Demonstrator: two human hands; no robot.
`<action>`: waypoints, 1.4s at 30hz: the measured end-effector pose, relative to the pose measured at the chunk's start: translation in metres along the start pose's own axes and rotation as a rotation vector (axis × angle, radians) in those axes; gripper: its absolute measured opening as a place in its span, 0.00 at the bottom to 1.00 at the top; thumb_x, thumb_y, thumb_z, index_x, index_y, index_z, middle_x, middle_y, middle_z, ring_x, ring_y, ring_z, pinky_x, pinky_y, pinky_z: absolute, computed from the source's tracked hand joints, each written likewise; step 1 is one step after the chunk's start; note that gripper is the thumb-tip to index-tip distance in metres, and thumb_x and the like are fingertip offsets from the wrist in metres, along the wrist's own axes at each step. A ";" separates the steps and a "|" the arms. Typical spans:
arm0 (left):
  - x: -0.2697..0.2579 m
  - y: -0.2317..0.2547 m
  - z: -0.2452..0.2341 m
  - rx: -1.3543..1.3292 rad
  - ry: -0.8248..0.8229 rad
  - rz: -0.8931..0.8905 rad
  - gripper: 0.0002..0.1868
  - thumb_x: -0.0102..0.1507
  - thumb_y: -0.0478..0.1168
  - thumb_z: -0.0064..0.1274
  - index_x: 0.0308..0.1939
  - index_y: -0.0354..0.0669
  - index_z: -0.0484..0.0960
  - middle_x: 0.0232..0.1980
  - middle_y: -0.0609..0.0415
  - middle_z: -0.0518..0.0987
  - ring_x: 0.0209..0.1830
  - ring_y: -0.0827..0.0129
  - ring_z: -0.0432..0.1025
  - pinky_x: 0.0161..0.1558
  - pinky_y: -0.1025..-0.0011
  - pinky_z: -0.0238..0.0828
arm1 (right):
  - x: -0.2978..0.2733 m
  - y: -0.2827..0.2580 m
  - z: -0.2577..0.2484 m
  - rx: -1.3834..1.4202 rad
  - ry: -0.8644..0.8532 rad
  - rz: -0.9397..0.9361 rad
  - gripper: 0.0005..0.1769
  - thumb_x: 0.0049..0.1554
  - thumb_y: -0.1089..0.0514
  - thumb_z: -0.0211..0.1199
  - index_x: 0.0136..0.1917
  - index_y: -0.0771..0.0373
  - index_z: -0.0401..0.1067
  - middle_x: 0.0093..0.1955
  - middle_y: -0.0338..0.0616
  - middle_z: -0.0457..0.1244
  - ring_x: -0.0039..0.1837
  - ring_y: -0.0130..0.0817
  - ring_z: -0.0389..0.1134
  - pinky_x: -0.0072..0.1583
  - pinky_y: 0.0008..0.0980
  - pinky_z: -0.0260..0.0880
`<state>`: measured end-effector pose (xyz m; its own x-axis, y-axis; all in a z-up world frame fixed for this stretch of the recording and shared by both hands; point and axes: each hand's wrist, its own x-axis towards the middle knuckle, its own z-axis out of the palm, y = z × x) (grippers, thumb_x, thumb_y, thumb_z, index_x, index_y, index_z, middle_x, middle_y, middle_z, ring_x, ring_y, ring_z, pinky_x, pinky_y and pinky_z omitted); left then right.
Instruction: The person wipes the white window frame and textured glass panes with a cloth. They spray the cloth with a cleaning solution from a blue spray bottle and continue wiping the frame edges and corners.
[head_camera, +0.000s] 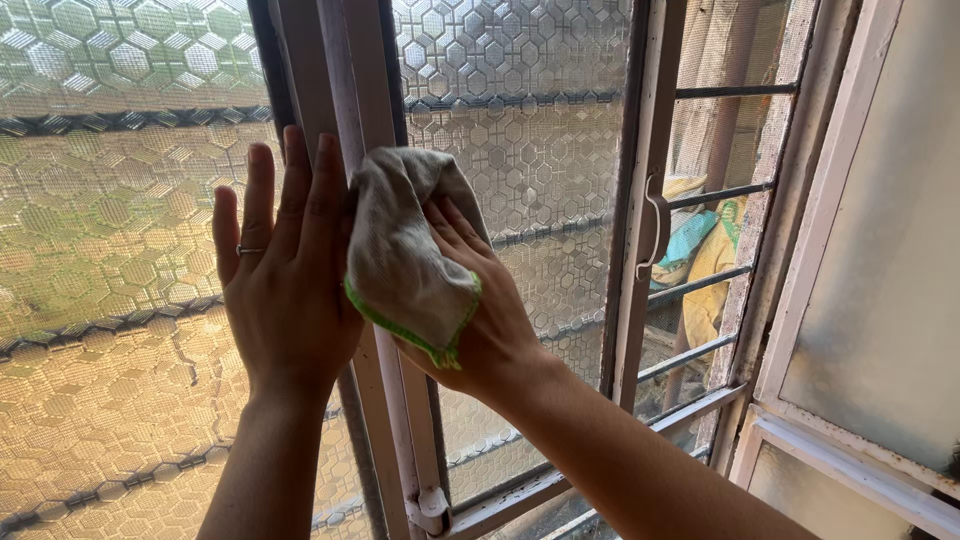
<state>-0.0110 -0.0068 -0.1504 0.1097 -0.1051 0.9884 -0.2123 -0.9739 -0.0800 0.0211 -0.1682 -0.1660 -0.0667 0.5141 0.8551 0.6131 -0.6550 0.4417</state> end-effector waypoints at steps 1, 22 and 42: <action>-0.002 -0.001 -0.001 0.001 0.011 0.017 0.30 0.79 0.56 0.28 0.82 0.49 0.57 0.84 0.53 0.57 0.85 0.63 0.44 0.82 0.57 0.33 | 0.003 -0.001 -0.001 0.031 0.023 -0.003 0.21 0.61 0.53 0.62 0.66 0.59 0.68 0.73 0.63 0.58 0.78 0.55 0.58 0.80 0.46 0.53; -0.007 -0.007 0.003 0.050 0.038 0.054 0.27 0.81 0.50 0.29 0.82 0.49 0.61 0.83 0.55 0.63 0.85 0.63 0.49 0.82 0.56 0.40 | -0.047 -0.048 0.003 0.226 -0.117 0.183 0.33 0.70 0.50 0.51 0.77 0.77 0.55 0.81 0.67 0.49 0.85 0.56 0.45 0.85 0.53 0.38; -0.012 -0.004 -0.001 0.059 0.001 0.056 0.28 0.80 0.50 0.25 0.84 0.48 0.58 0.85 0.51 0.59 0.86 0.60 0.47 0.82 0.54 0.35 | -0.142 -0.085 0.014 0.281 -0.326 0.207 0.34 0.69 0.48 0.49 0.79 0.73 0.53 0.83 0.61 0.47 0.86 0.51 0.41 0.82 0.51 0.32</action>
<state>-0.0125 -0.0018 -0.1618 0.0980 -0.1590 0.9824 -0.1601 -0.9768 -0.1422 -0.0106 -0.1779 -0.3288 0.3020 0.5648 0.7680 0.7793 -0.6103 0.1423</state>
